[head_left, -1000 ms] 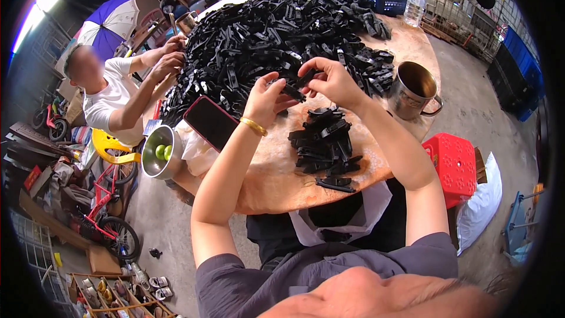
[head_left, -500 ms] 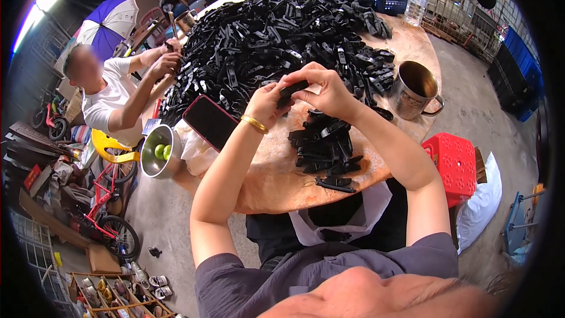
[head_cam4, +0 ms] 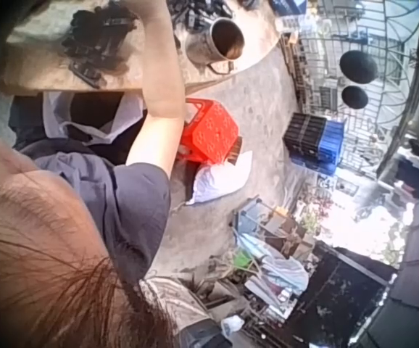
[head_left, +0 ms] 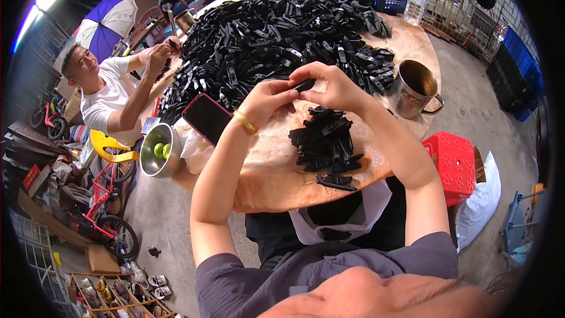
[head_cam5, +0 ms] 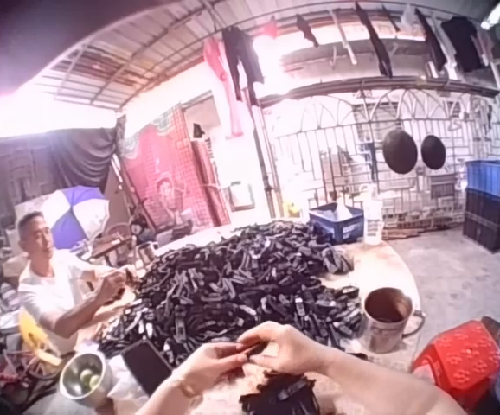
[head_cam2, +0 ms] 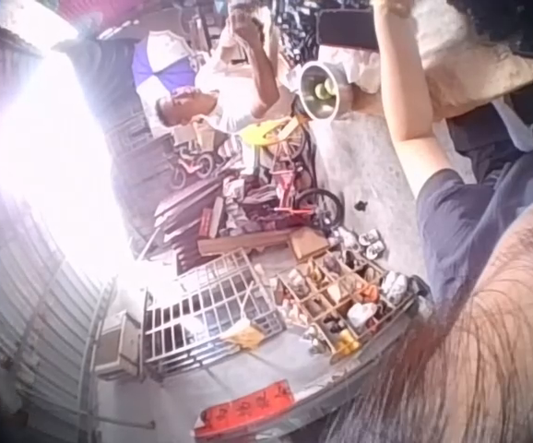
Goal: The person assembles black plastic parts by hand, stacks the completed pieces on the table, deposits them into a bag, and continues assembling more plastic parts from the table.
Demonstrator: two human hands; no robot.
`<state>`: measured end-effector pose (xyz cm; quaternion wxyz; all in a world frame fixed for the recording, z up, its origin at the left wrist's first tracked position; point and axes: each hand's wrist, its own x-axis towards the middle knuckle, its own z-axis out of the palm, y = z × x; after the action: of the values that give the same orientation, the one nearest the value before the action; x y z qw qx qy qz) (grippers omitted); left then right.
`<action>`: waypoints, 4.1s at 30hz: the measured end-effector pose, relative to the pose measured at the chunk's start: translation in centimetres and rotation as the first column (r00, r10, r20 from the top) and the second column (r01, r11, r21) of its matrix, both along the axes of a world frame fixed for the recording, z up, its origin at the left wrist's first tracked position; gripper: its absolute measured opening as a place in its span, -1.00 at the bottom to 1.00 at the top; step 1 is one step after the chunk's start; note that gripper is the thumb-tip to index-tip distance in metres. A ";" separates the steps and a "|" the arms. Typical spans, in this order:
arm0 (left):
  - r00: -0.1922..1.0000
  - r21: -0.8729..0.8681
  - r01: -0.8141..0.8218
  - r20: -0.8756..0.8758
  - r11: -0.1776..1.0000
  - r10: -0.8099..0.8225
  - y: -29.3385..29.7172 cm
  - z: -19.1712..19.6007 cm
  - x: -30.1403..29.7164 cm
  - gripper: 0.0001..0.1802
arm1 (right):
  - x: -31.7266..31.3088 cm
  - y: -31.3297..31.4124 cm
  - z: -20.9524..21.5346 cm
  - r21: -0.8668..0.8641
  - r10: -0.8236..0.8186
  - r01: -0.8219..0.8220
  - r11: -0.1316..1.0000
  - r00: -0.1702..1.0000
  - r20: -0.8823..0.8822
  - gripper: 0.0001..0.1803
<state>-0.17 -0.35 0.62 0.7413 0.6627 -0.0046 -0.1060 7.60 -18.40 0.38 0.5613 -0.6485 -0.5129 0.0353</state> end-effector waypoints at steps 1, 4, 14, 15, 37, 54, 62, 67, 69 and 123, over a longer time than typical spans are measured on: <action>0.996 0.133 -0.039 0.080 0.990 0.029 -0.2 0.4 -0.2 -0.70 | 0.0 -0.1 0.1 0.025 0.015 -0.012 1.000 0.995 -0.101 -0.66; 0.979 0.330 -0.120 0.195 0.936 0.057 -1.2 0.8 -0.4 -0.69 | 1.3 -1.1 0.4 -0.174 0.067 -0.117 0.978 0.961 -0.270 -0.58; 0.848 0.293 -0.294 0.519 0.910 0.107 -2.9 -1.5 0.0 -0.72 | 0.9 -3.1 2.1 -0.168 0.053 -0.080 0.983 0.986 -0.160 -0.64; 0.827 0.328 -0.285 0.559 0.901 0.058 -2.6 -2.6 0.4 -0.71 | 0.2 -3.5 3.0 -0.297 -0.112 0.117 0.948 0.993 0.033 -0.58; 0.905 0.445 0.227 0.231 0.866 -0.356 -4.1 -2.3 -0.9 -0.61 | 2.9 -0.7 -4.3 -0.447 -0.348 0.569 0.690 0.803 0.485 -0.48; 0.721 0.592 -0.604 0.692 0.533 0.048 -2.7 -3.6 0.5 -0.74 | 4.4 -4.2 0.3 -0.186 -0.484 0.577 0.796 0.790 0.377 -0.69; 0.714 0.582 -0.605 0.698 0.543 0.047 -3.1 -3.1 0.4 -0.67 | 2.3 -2.2 -0.8 -0.578 -0.283 0.605 0.547 0.784 0.552 -0.73; 0.800 0.339 -0.401 0.582 0.851 0.146 -3.0 -2.6 0.9 -0.61 | 2.3 -1.1 -2.4 -0.307 -0.146 0.169 0.937 0.984 0.097 -0.72; 0.874 0.349 -0.311 0.471 0.884 0.122 -1.9 -2.5 0.9 -0.64 | 1.8 -0.9 -2.4 -0.286 -0.092 0.103 0.953 0.994 0.051 -0.73; 0.846 0.256 -0.349 0.500 0.901 0.186 -2.4 -1.8 0.3 -0.63 | 1.3 -1.4 -1.0 -0.100 0.025 -0.056 0.993 0.958 -0.287 -0.65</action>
<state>0.16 -2.72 -1.21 0.6014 0.7792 -0.0692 0.1621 8.91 -19.77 -0.63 0.5931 -0.6550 -0.4373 0.1673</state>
